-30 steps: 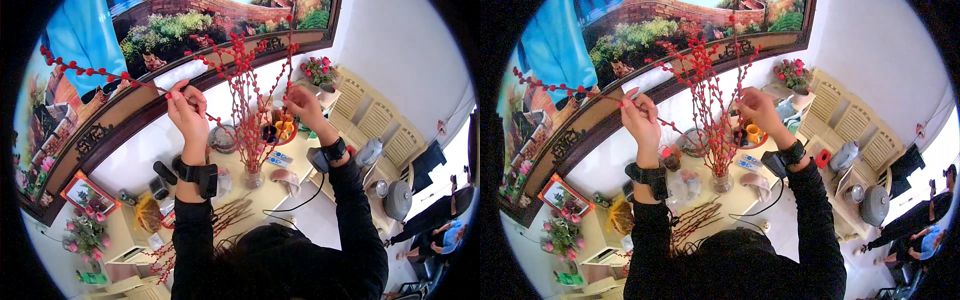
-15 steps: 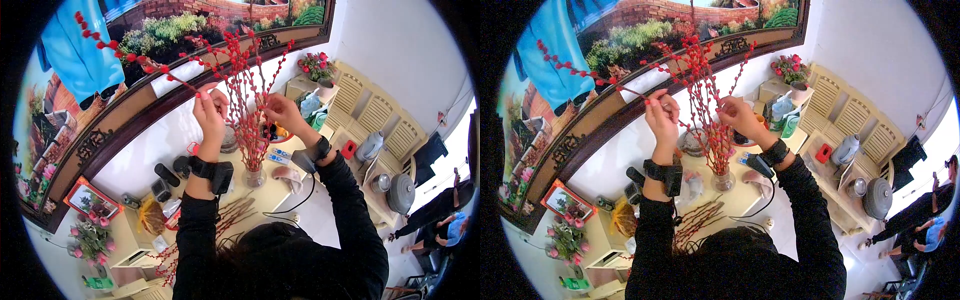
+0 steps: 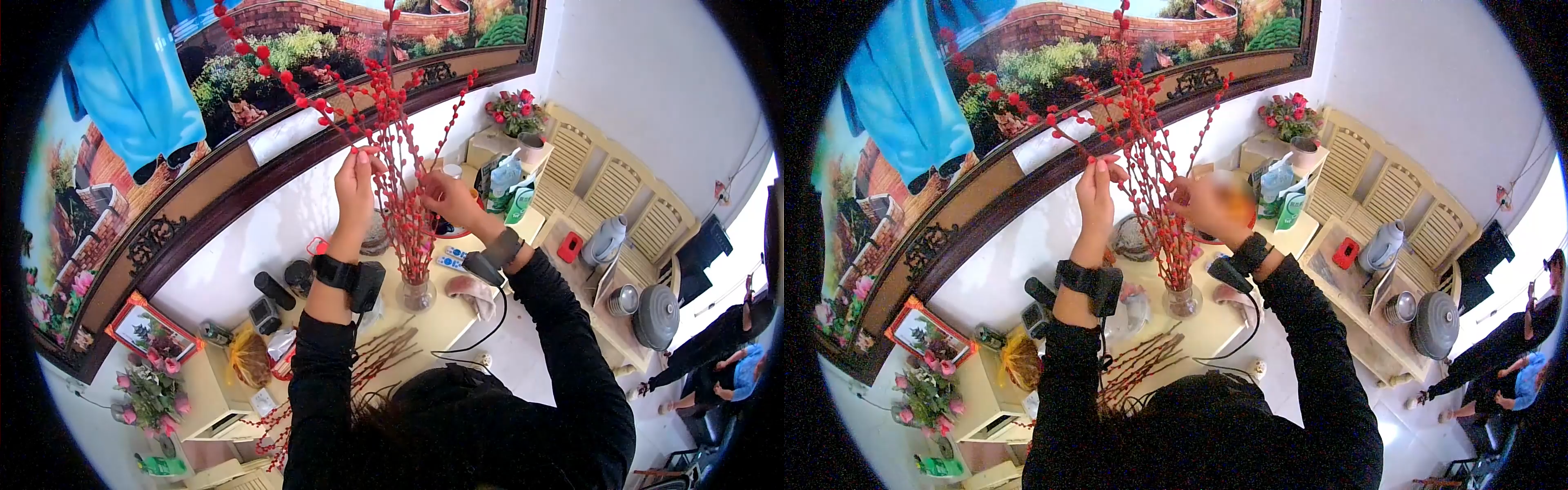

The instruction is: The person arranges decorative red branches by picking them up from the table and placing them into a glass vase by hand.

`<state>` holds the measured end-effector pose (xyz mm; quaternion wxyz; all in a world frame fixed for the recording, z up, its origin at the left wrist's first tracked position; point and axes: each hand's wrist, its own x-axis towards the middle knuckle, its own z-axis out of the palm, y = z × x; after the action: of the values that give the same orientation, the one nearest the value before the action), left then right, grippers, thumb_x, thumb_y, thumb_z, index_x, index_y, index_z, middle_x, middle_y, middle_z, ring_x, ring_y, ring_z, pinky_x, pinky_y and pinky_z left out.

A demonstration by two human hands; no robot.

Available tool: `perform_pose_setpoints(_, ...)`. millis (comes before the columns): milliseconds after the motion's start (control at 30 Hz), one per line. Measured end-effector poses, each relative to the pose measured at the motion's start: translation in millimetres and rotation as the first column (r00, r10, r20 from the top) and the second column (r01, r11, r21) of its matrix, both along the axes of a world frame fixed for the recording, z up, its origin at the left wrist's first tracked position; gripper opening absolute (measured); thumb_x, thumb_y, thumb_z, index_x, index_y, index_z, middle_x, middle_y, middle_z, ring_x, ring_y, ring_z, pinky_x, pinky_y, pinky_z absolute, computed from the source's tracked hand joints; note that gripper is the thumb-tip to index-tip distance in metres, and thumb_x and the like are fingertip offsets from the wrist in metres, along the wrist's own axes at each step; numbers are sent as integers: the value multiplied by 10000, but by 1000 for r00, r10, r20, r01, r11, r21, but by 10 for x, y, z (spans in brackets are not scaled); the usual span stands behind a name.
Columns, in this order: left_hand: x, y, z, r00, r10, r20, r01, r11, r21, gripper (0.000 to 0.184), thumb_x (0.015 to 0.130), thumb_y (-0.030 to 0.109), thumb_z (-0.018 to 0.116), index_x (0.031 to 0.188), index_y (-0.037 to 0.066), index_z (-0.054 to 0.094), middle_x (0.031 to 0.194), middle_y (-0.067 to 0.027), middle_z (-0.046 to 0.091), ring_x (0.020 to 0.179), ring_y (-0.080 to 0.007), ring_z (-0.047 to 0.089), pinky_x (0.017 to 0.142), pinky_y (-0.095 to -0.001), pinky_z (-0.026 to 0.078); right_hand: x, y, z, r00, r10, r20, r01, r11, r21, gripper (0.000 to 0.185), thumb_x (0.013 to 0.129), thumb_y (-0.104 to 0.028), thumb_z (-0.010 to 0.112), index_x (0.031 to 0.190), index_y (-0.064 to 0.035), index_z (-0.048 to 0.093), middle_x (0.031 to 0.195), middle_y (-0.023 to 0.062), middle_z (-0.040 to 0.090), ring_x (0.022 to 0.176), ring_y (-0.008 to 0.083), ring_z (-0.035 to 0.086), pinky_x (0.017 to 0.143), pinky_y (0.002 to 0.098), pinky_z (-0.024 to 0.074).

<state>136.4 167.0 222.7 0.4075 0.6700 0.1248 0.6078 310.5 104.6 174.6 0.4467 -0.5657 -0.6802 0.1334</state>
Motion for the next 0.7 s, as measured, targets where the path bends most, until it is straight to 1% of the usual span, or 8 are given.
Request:
perform_pose_setpoints(167, 27, 17, 91, 997, 32, -67, -33, 999, -19, 292, 888, 209, 367, 897, -34, 528, 658, -31, 541, 636, -81, 499, 603, -214, 398, -55, 52, -52, 999, -36, -4, 36, 999, 17, 219, 716, -116, 596, 891, -18, 508, 682, 59, 565, 574, 134, 519, 545, 258, 426)
perform_pose_setpoints(267, 90, -48, 165, 998, 28, -63, -31, 999, -35, 270, 867, 203, 413, 868, -29, 550, 630, -25, 535, 582, -57, 464, 544, -191, 367, -65, 147, -154, 992, -83, 97, 72, 991, 117, 214, 734, -148, 569, 895, -24, 502, 677, 110, 585, 607, 230, 568, 564, 326, 435)
perform_pose_setpoints(400, 204, -3, 116, 961, 125, -247, -125, 992, 15, 276, 848, 223, 439, 822, -20, 568, 607, -55, 581, 523, -113, 539, 517, -231, 408, -212, 74, -62, 993, -71, 93, 66, 996, 54, 220, 715, -152, 578, 880, -23, 509, 669, 109, 583, 602, 233, 567, 562, 332, 436)
perform_pose_setpoints(433, 236, 60, 73, 937, 189, -295, -180, 982, 60, 269, 832, 228, 449, 807, -9, 574, 628, -93, 600, 544, -185, 580, 529, -272, 425, -234, 86, -83, 992, -79, 98, 72, 994, 79, 220, 708, -144, 582, 872, -17, 508, 662, 113, 580, 595, 231, 564, 555, 329, 434)
perform_pose_setpoints(467, 237, 94, 34, 906, 233, -354, -209, 972, 105, 267, 829, 228, 450, 809, -8, 574, 639, -101, 601, 560, -203, 582, 535, -284, 427, -237, 101, -109, 991, -89, 103, 78, 992, 104, 220, 702, -135, 587, 865, -10, 506, 654, 117, 576, 589, 229, 561, 548, 326, 433)
perform_pose_setpoints(533, 219, 70, 48, 828, 320, -461, -255, 946, 199, 262, 823, 227, 452, 814, -5, 573, 661, -117, 603, 592, -238, 587, 548, -308, 431, -76, 363, -456, 951, -159, 263, 109, 974, 197, 233, 702, -141, 585, 872, -7, 499, 651, 126, 573, 596, 248, 563, 553, 333, 431)
perform_pose_setpoints(600, 239, 120, -33, 818, 358, -449, -288, 932, 219, 257, 809, 228, 469, 783, -4, 576, 651, -130, 591, 602, -262, 578, 552, -321, 431, -51, 408, -481, 916, -203, 347, 119, 961, 250, 242, 702, -146, 584, 879, -6, 494, 650, 130, 572, 600, 262, 564, 555, 338, 431)
perform_pose_setpoints(700, 228, 248, -179, 783, 396, -480, -320, 918, 236, 261, 798, 232, 481, 749, -5, 579, 635, -134, 583, 594, -271, 571, 540, -330, 427, -70, 323, -373, 932, -187, 312, 122, 968, 218, 250, 702, -152, 582, 886, -9, 490, 653, 130, 575, 600, 272, 564, 556, 342, 432)
